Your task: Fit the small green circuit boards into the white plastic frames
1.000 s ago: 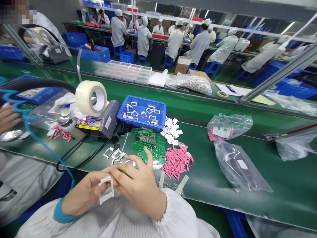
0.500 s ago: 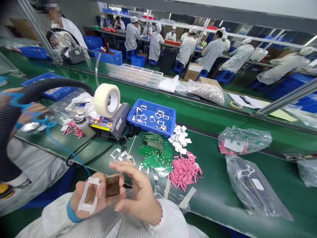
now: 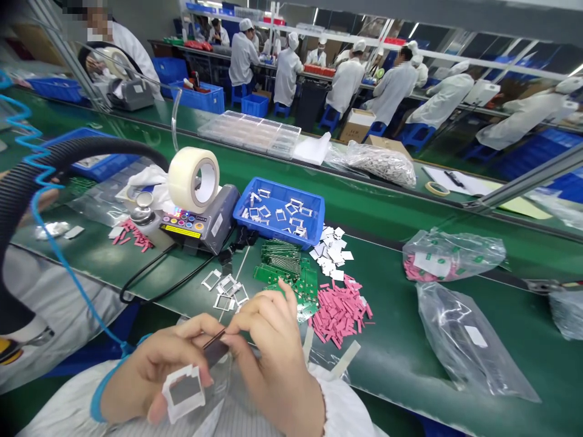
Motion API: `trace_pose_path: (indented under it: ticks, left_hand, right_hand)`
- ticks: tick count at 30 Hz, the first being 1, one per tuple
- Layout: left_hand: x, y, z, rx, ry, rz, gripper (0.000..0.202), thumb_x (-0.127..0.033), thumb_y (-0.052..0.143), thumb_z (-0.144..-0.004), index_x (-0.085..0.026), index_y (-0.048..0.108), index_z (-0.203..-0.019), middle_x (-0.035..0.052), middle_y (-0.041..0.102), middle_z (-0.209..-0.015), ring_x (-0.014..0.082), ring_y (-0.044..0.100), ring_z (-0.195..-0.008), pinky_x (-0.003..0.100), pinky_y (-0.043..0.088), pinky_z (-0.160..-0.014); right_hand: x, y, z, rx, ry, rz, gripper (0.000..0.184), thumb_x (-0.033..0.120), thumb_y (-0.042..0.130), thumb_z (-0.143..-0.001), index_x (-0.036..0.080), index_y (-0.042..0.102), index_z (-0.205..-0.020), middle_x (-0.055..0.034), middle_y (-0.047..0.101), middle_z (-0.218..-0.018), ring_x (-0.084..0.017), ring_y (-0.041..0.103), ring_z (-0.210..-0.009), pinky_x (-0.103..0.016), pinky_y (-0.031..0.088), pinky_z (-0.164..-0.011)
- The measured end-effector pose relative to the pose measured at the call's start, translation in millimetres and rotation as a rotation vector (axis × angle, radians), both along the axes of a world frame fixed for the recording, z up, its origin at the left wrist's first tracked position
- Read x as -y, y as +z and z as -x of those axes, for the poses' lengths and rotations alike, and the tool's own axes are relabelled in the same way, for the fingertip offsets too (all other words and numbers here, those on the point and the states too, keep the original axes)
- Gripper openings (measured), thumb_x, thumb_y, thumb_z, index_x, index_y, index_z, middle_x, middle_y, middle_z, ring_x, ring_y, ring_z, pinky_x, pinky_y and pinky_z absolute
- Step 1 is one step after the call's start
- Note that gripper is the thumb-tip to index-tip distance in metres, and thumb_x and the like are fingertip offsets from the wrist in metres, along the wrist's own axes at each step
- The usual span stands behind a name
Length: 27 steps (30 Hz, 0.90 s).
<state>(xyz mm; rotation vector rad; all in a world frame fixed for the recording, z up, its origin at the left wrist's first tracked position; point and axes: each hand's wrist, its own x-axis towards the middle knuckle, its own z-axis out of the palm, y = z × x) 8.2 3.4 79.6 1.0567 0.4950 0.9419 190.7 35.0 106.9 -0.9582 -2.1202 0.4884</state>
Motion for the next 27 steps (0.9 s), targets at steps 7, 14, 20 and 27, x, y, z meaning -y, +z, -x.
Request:
trace_pose_path:
  ticks: [7, 14, 20, 27]
  left_hand:
    - [-2, -0.5, -2, -0.017, -0.008, 0.005, 0.037, -0.049, 0.066, -0.065, -0.025, 0.072, -0.093, 0.0111, 0.051, -0.110, 0.0300, 0.050, -0.108, 0.045, 0.034, -0.095]
    - [-4, -4.1, -4, -0.055, 0.005, 0.007, 0.036, -0.048, 0.066, -0.065, -0.025, 0.072, -0.092, 0.0111, 0.052, -0.111, 0.0263, 0.054, -0.099, 0.045, 0.035, -0.094]
    - [-8, -6.2, -4, -0.062, -0.002, 0.024, 0.034, -0.048, 0.065, -0.066, -0.026, 0.072, -0.092, 0.0106, 0.052, -0.109, 0.0284, 0.052, -0.105, 0.043, 0.038, -0.091]
    - [-12, -21.8, -12, 0.038, 0.051, 0.287, 0.040, -0.051, 0.066, -0.064, -0.017, 0.073, -0.083, 0.0143, 0.054, -0.119, 0.0304, 0.054, -0.105, 0.046, 0.038, -0.093]
  right_hand:
    - [0, -4.3, 0, -0.023, -0.039, 0.044, 0.012, 0.017, 0.051, -0.084, 0.023, 0.049, -0.075, 0.0039, 0.056, -0.068, -0.015, 0.054, -0.071, -0.047, 0.027, -0.096]
    - [2, -7.9, 0, -0.035, -0.075, 0.074, 0.014, 0.015, 0.051, -0.083, 0.023, 0.049, -0.072, 0.0043, 0.055, -0.066, -0.014, 0.054, -0.069, -0.046, 0.029, -0.095]
    - [0, -18.7, -2, -0.030, -0.058, 0.100, 0.014, 0.015, 0.049, -0.085, 0.022, 0.048, -0.073, 0.0042, 0.053, -0.067, -0.013, 0.052, -0.069, -0.045, 0.027, -0.094]
    - [1, -22.3, -5, 0.032, 0.003, 0.150, 0.015, 0.012, 0.038, -0.086, 0.021, 0.041, -0.074, 0.0018, 0.048, -0.072, -0.015, 0.046, -0.073, -0.038, 0.031, -0.081]
